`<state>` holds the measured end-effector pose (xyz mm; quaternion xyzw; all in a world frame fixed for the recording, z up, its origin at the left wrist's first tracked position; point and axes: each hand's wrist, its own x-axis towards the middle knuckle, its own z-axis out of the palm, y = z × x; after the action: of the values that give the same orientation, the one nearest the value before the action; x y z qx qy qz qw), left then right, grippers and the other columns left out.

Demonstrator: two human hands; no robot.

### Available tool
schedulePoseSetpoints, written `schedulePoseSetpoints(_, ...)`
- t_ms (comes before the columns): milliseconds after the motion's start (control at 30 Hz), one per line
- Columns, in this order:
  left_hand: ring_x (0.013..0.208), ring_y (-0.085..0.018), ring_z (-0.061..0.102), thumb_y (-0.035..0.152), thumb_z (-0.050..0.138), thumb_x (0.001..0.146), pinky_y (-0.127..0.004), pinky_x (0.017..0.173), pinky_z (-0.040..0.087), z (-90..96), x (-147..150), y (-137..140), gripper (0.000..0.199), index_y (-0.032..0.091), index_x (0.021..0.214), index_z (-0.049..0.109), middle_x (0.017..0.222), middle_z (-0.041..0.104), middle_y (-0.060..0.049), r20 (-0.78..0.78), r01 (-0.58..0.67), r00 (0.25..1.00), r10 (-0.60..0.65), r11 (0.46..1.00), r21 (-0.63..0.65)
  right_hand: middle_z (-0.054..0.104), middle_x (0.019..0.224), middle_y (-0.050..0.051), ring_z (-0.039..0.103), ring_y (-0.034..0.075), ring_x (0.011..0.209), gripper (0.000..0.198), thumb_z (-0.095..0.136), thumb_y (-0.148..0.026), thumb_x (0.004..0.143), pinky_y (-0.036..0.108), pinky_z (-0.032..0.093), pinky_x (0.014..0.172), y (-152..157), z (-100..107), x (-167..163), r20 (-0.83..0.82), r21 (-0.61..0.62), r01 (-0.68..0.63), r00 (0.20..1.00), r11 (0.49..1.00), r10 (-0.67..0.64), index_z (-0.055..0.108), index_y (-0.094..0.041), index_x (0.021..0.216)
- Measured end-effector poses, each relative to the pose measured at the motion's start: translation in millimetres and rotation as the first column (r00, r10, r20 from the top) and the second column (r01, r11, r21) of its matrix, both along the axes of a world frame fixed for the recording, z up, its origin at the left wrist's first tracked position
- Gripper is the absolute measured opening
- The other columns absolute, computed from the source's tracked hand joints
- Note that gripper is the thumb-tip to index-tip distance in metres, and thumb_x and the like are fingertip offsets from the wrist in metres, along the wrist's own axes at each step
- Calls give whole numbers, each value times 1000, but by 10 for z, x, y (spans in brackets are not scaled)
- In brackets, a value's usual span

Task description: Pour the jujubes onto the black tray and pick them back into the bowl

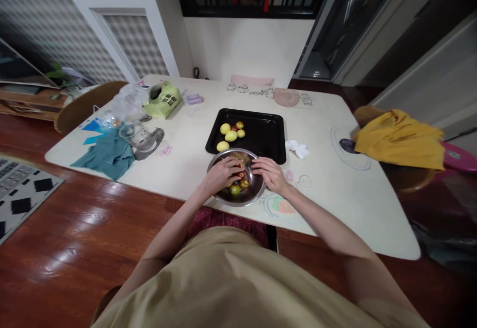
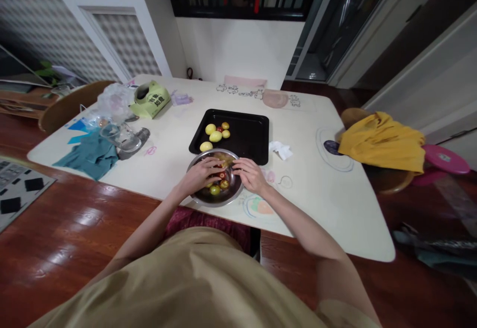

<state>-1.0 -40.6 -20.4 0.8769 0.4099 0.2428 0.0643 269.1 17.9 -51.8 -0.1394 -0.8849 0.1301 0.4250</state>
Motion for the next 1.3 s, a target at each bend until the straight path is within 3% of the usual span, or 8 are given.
schedulePoseSetpoints(333, 132, -29, 68, 30, 69, 103, -49, 113, 56, 86, 50, -57, 24, 22, 124, 78, 135, 76, -12, 168, -18, 986, 18, 1000, 4, 82, 110, 12, 75, 28, 117, 49, 33, -32, 112, 58, 60, 105, 7, 24, 35, 28, 26, 20, 999, 999, -21, 81, -22, 111)
schedulePoseSetpoints(533, 118, -25, 76, 28, 64, 106, -46, 108, 59, 179, -106, -95, 20, 20, 115, 79, 120, 82, -10, 326, 43, 945, -41, 999, 4, 81, 111, 12, 77, 28, 112, 46, 36, -32, 112, 53, 62, 96, 140, 121, 27, -63, 59, 144, 988, 988, -140, 81, -23, 111)
schedulePoseSetpoints(633, 112, -24, 77, 29, 62, 107, -43, 103, 61, 181, -204, -144, 20, 19, 109, 79, 112, 83, -10, 454, 85, 886, -91, 996, 33, 80, 113, 12, 76, 28, 112, 42, 39, -30, 111, 51, 62, 98, 339, 234, -2, -48, 30, 227, 973, 973, -226, 80, -24, 111)
schedulePoseSetpoints(767, 112, -25, 77, 28, 53, 110, -44, 102, 60, 67, -263, -238, 27, 19, 108, 78, 107, 83, -10, 534, 81, 838, -111, 994, 79, 77, 125, 13, 74, 26, 116, 35, 46, -31, 110, 47, 62, 104, 736, 387, -125, 148, -5, 277, 951, 961, -273, 74, -23, 128)
schedulePoseSetpoints(933, 108, -25, 77, 28, 41, 113, -47, 104, 56, -130, -257, -268, 38, 18, 108, 77, 105, 83, -11, 565, 42, 815, -127, 986, 161, 62, 154, 21, 65, 30, 136, 51, 48, -19, 102, 52, 58, 113, 1346, 429, -372, 438, 25, 271, 863, 962, -254, 57, -15, 152)
schedulePoseSetpoints(1033, 105, -24, 76, 29, 38, 114, -45, 104, 55, -160, -248, -264, 40, 18, 107, 76, 103, 82, -11, 574, 47, 808, -134, 985, 165, 51, 165, 19, 60, 30, 144, 63, 50, -9, 95, 54, 53, 118, 1663, 407, -539, 573, 3, 292, 784, 956, -241, 52, -17, 158)
schedulePoseSetpoints(1167, 105, -23, 74, 27, 37, 114, -43, 104, 53, -142, -242, -282, 40, 17, 106, 75, 104, 81, -11, 577, 49, 808, -121, 989, 138, 55, 162, 16, 58, 30, 146, 64, 51, -7, 94, 53, 48, 123, 1910, 375, -742, 641, -63, 307, 742, 950, -197, 54, -20, 156)
schedulePoseSetpoints(1300, 104, -24, 74, 28, 36, 115, -44, 103, 53, -130, -242, -294, 42, 16, 106, 75, 103, 81, -12, 579, 55, 806, -119, 990, 127, 66, 148, 16, 63, 30, 136, 51, 54, -13, 96, 52, 53, 117, 1947, 322, -818, 602, -103, 278, 781, 955, -163, 60, -20, 147)
